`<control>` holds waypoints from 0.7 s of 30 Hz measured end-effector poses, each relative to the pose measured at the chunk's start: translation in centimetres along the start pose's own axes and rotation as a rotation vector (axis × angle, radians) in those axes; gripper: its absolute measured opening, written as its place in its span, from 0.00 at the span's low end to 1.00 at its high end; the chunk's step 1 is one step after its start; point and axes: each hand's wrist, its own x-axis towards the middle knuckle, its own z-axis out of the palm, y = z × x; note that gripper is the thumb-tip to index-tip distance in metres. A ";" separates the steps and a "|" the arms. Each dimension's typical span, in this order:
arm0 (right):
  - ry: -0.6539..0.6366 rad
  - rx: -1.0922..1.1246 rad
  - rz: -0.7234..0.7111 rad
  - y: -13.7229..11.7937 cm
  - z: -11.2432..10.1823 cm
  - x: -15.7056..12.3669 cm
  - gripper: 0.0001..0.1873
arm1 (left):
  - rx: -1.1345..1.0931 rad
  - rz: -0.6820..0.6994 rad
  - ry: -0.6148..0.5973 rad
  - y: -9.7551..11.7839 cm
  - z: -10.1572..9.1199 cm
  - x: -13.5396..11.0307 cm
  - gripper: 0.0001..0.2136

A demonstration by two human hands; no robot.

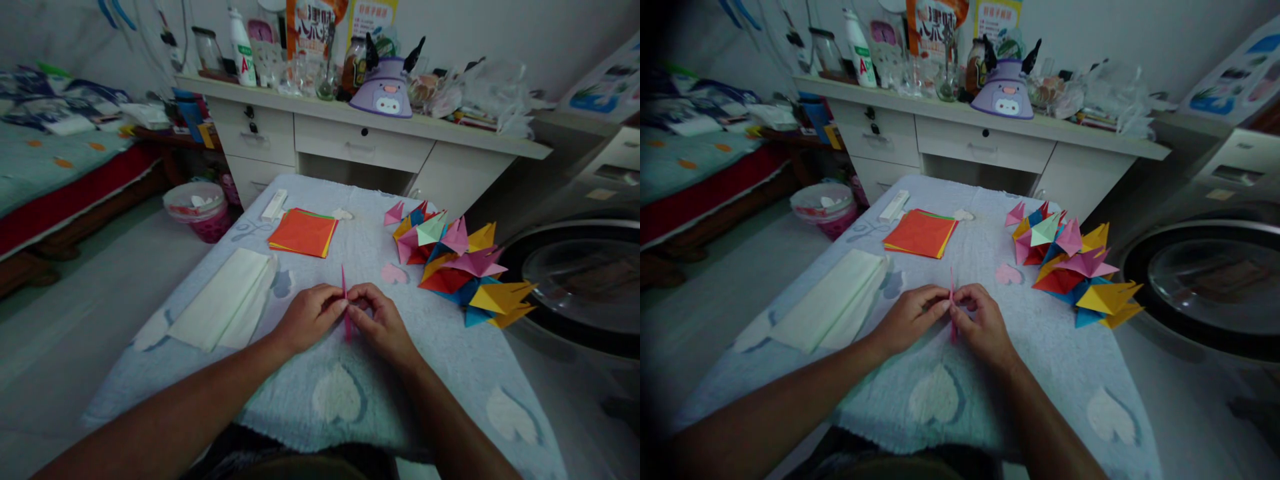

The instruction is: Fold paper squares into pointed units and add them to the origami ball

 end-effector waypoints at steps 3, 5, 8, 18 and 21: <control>-0.044 -0.014 -0.094 -0.7 -0.3 -0.1 0.08 | -0.222 -0.076 0.005 -0.1 -0.1 0.1 0.11; -0.074 -0.026 -0.146 -0.9 -0.4 -0.2 0.09 | -0.349 -0.128 0.017 -0.4 -0.1 0.2 0.10; -0.078 -0.041 -0.187 -0.6 -0.3 -0.2 0.09 | -0.452 -0.210 0.048 -0.8 0.0 0.5 0.09; 0.090 0.265 0.088 0.9 0.5 0.0 0.13 | -0.708 -0.286 0.014 -0.8 0.2 0.7 0.08; 0.118 0.341 0.086 0.9 0.7 0.1 0.12 | -0.698 -0.279 0.027 -0.8 0.3 0.7 0.13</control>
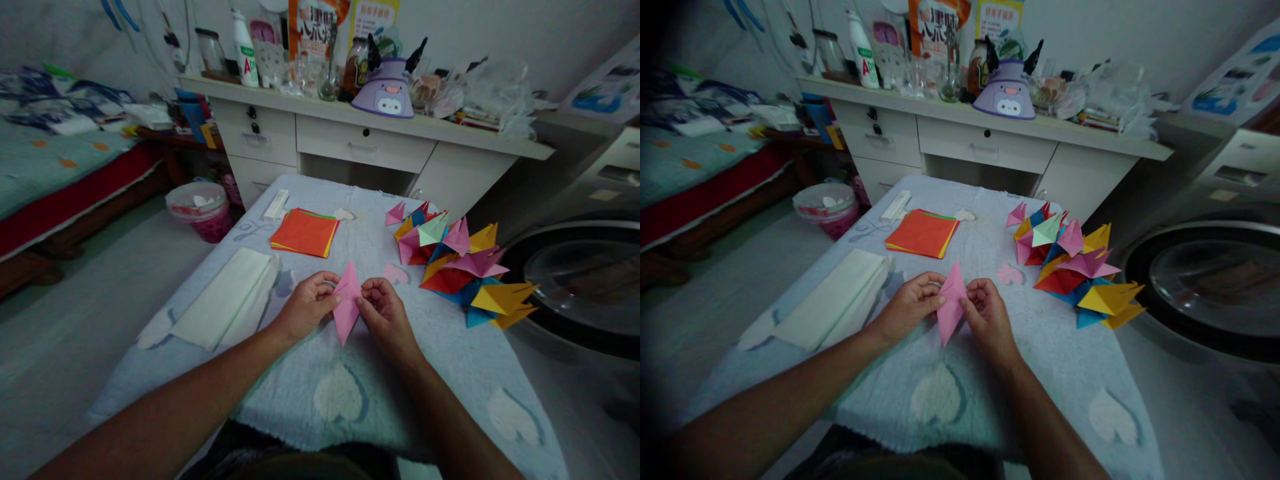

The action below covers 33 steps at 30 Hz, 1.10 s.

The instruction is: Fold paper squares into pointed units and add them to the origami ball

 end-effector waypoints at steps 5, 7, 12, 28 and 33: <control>0.010 -0.026 -0.036 0.2 -0.1 0.1 0.08 | 0.107 0.098 0.042 -0.3 0.0 0.0 0.16; -0.008 -0.077 -0.044 0.2 -0.3 0.1 0.05 | 0.167 0.146 0.046 -0.5 0.0 0.0 0.13; -0.077 -0.301 -0.050 0.1 -1.0 0.1 0.07 | 0.436 0.194 0.029 -0.7 -0.4 0.2 0.05; -0.209 -0.869 -0.170 0.3 -1.9 0.1 0.17 | 1.014 0.382 -0.023 -0.9 -1.0 0.4 0.09; -0.241 -0.906 -0.158 0.2 -1.9 0.1 0.18 | 1.024 0.394 0.001 -1.1 -1.1 0.2 0.10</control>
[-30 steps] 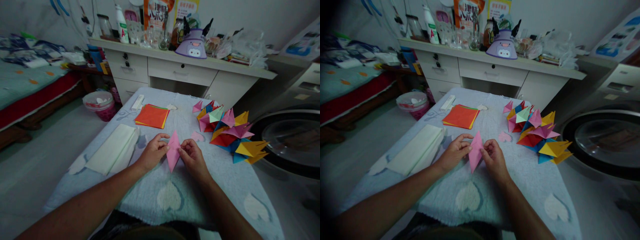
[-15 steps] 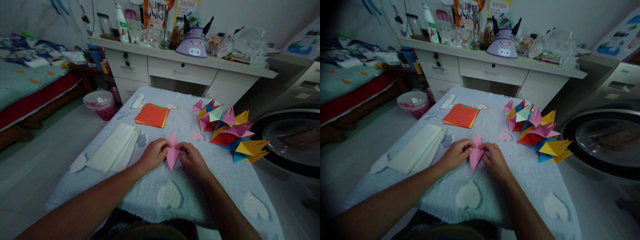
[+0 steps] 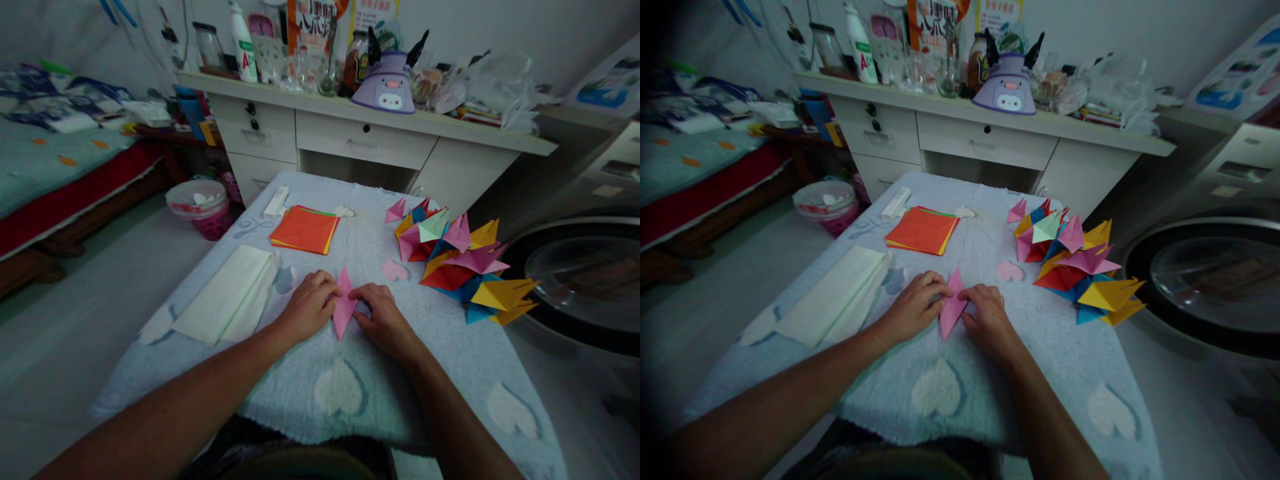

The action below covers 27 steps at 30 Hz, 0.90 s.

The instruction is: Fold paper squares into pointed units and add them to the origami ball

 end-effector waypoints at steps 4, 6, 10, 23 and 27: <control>-0.009 -0.012 0.017 -0.2 -0.2 0.0 0.17 | 0.004 0.000 -0.020 0.0 -0.1 0.0 0.13; -0.019 -0.013 0.025 -0.3 -0.3 0.0 0.16 | 0.016 0.000 -0.043 0.0 -0.1 0.0 0.13; -0.019 0.003 0.027 -0.4 -0.4 0.0 0.15 | 0.043 -0.005 -0.078 0.1 -0.2 0.1 0.13; 0.119 0.003 0.049 0.1 0.4 0.8 0.08 | 0.106 -0.008 -0.083 0.5 -0.4 0.3 0.07; 0.184 0.016 0.134 -0.2 0.9 1.1 0.08 | 0.126 -0.017 -0.062 0.0 0.2 0.7 0.08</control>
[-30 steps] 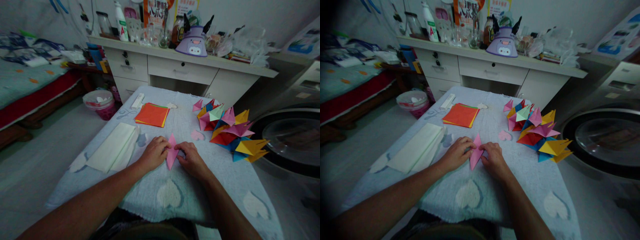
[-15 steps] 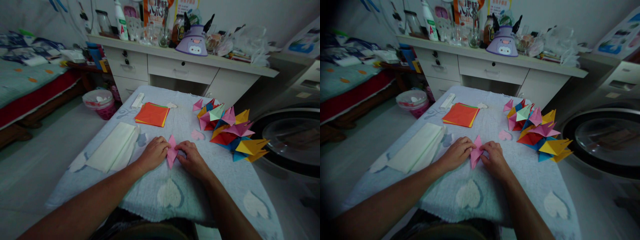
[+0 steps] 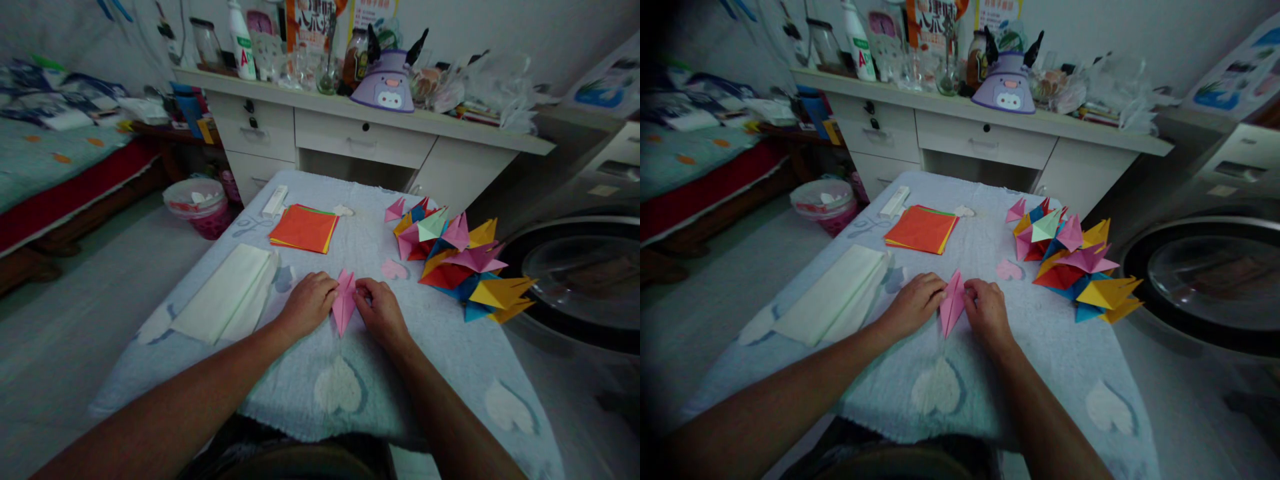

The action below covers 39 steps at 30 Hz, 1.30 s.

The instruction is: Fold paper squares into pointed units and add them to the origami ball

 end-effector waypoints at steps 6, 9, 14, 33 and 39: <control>0.056 -0.079 0.034 0.0 0.5 0.1 0.01 | -0.078 -0.066 0.099 0.5 0.2 -0.1 0.15; 0.052 -0.173 -0.005 0.0 0.7 0.0 0.03 | -0.047 -0.012 0.093 0.5 0.3 -0.2 0.10; 0.073 -0.339 0.046 -0.2 1.0 -0.2 0.11 | 0.046 0.059 0.020 0.1 0.4 -0.2 0.09; 0.034 -0.296 0.043 0.1 0.5 -0.5 0.12 | 0.176 -0.091 0.083 0.7 -0.1 -0.2 0.09; 0.035 -0.279 0.020 0.0 0.6 -0.5 0.11 | 0.145 -0.154 0.077 0.7 0.1 -0.1 0.11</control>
